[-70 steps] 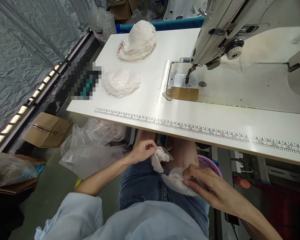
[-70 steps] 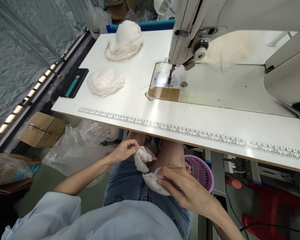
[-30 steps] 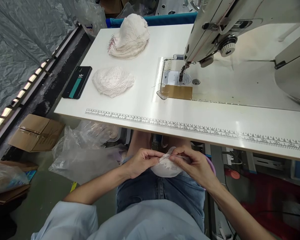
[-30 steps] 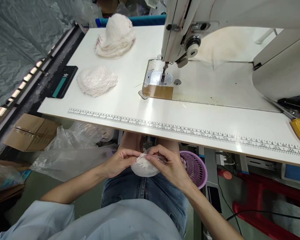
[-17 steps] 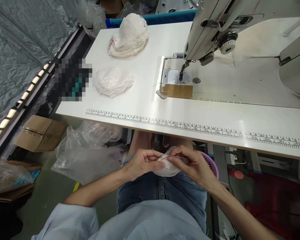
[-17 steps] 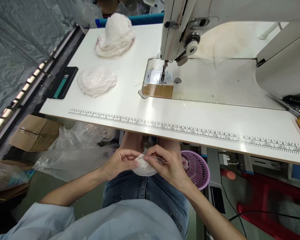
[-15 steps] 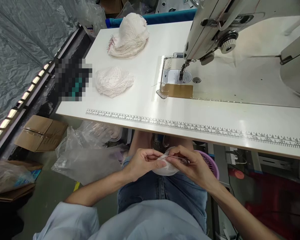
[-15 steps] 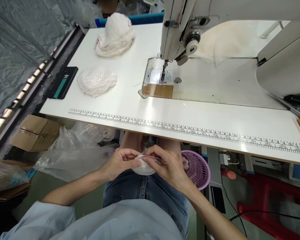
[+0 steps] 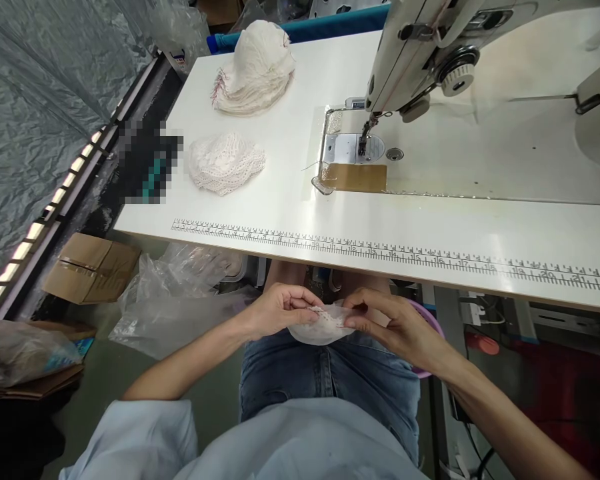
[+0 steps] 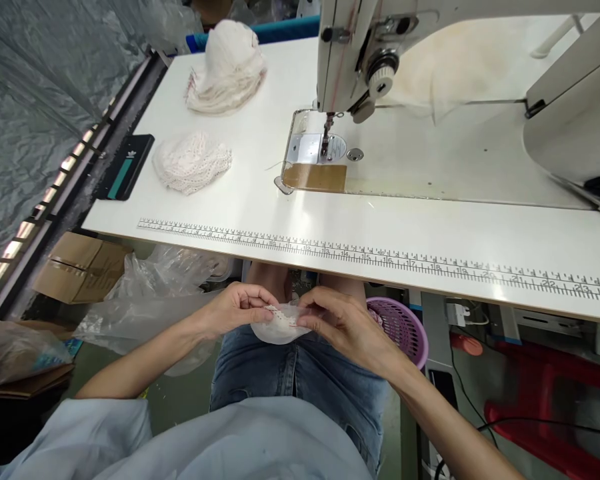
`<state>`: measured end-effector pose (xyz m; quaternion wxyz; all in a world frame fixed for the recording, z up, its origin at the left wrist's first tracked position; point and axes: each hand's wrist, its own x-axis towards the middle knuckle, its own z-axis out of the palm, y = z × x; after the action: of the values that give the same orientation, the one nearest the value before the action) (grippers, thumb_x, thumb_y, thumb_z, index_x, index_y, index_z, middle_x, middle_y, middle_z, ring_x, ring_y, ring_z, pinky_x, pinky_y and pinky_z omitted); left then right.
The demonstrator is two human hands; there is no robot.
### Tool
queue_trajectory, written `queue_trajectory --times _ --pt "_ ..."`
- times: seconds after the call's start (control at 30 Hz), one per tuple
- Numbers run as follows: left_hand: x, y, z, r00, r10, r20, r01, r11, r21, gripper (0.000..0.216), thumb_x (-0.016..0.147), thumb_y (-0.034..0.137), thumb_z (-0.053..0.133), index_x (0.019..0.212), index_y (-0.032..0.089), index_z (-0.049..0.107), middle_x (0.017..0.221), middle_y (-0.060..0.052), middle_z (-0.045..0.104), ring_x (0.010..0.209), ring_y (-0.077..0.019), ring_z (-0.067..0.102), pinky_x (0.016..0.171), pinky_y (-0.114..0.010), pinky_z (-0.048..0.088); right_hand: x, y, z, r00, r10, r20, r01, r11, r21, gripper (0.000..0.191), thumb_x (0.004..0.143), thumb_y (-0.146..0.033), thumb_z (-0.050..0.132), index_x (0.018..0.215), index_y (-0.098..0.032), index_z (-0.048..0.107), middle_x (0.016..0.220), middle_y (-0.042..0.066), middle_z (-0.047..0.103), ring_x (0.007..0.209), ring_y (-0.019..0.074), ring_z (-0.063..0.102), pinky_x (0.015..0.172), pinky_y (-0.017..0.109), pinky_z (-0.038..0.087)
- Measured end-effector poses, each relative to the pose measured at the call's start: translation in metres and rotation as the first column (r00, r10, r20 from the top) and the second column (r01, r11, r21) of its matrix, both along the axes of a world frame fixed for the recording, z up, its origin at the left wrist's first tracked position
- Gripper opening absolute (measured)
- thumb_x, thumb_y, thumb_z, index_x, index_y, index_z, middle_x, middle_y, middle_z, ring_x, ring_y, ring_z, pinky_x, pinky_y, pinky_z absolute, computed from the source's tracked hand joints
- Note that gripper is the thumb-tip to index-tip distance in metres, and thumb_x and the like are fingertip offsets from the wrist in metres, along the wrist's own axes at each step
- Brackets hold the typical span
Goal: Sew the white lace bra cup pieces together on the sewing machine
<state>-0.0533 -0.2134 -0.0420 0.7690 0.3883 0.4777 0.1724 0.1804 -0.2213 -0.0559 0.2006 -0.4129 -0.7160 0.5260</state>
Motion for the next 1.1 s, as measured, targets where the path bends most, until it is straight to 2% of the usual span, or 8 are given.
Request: queue_trajectory --times 0.1,0.17,0.23,0.33,0.4,0.57,0.77,1.1 --pt "0.0 0.004 0.004 0.997 -0.072 -0.01 0.073 0.996 0.053 0.02 0.069 0.019 0.072 0.088 0.012 0.069 0.075 -0.003 0.071 0.066 -0.0082 0.062 0.064 -0.017 0.047 -0.002 0.003 0.003 0.997 0.071 -0.017 -0.069 0.994 0.083 0.053 0.077 -0.047 0.067 0.122 -0.028 0.046 0.122 0.008 0.053 0.111 0.0257 0.049 0.088 0.035 0.043" --pt "-0.001 0.006 0.007 0.994 -0.109 -0.021 0.111 0.99 0.092 0.017 0.07 0.016 0.071 0.087 0.012 0.069 0.077 -0.003 0.07 0.067 -0.0075 0.062 0.063 -0.016 0.046 -0.004 0.006 0.007 0.987 0.163 0.002 -0.163 0.983 0.085 0.067 0.071 -0.05 0.071 0.128 -0.029 0.042 0.125 0.008 0.05 0.115 0.0279 0.045 0.091 0.039 0.041" --pt "-0.002 0.008 0.01 0.992 -0.122 -0.038 0.126 0.985 0.122 0.017 0.071 0.016 0.069 0.087 0.013 0.069 0.077 -0.003 0.07 0.067 -0.0071 0.061 0.063 -0.015 0.045 -0.008 0.008 0.009 0.979 0.199 0.046 -0.2 0.979 0.02 0.059 0.073 -0.048 0.069 0.124 -0.03 0.046 0.117 0.007 0.055 0.108 0.0268 0.049 0.084 0.037 0.044" --pt "-0.005 0.007 0.011 0.992 -0.106 -0.075 0.116 0.983 0.145 0.017 0.073 0.02 0.068 0.088 0.013 0.069 0.077 -0.003 0.07 0.067 -0.0081 0.061 0.062 -0.016 0.045 -0.012 0.009 0.009 0.99 0.133 0.056 -0.127 0.986 -0.105 0.03 0.081 -0.041 0.061 0.106 -0.025 0.056 0.098 0.005 0.061 0.088 0.0211 0.055 0.068 0.029 0.044" --pt "-0.006 0.006 0.009 0.987 -0.112 -0.111 0.129 0.98 0.155 0.02 0.073 0.025 0.069 0.088 0.013 0.068 0.077 -0.004 0.069 0.067 -0.0096 0.06 0.062 -0.018 0.045 -0.013 0.009 0.007 0.994 0.112 0.0 -0.11 0.977 -0.181 0.021 0.084 -0.04 0.057 0.093 -0.021 0.059 0.085 0.003 0.062 0.074 0.0167 0.055 0.061 0.026 0.041" --pt "0.0 0.002 -0.001 0.971 -0.157 -0.178 0.191 0.962 0.193 0.033 0.062 0.034 0.077 0.085 0.012 0.069 0.071 -0.001 0.065 0.063 -0.0097 0.055 0.059 -0.019 0.04 -0.016 0.01 0.002 0.991 0.116 -0.065 -0.131 0.942 -0.31 0.02 0.082 -0.038 0.059 0.085 -0.018 0.062 0.076 0.001 0.059 0.068 0.0144 0.053 0.056 0.023 0.036" --pt "0.004 0.001 -0.005 0.981 -0.108 -0.16 0.132 0.98 0.149 0.032 0.061 0.038 0.077 0.074 0.01 0.069 0.06 0.0 0.061 0.054 -0.0071 0.049 0.052 -0.018 0.035 -0.013 0.014 0.008 0.99 0.099 -0.097 -0.129 0.913 -0.388 0.027 0.08 -0.043 0.062 0.075 -0.017 0.062 0.063 -0.002 0.053 0.057 0.0108 0.047 0.052 0.023 0.032" --pt "-0.006 -0.001 -0.001 0.98 -0.089 -0.177 0.111 0.987 0.117 0.027 0.058 0.034 0.078 0.066 0.011 0.065 0.058 0.002 0.059 0.053 -0.0057 0.047 0.051 -0.017 0.033 -0.014 0.011 0.004 0.986 0.148 -0.083 -0.166 0.938 -0.304 0.024 0.08 -0.04 0.061 0.076 -0.017 0.062 0.07 -0.001 0.054 0.059 0.0102 0.047 0.052 0.022 0.033"
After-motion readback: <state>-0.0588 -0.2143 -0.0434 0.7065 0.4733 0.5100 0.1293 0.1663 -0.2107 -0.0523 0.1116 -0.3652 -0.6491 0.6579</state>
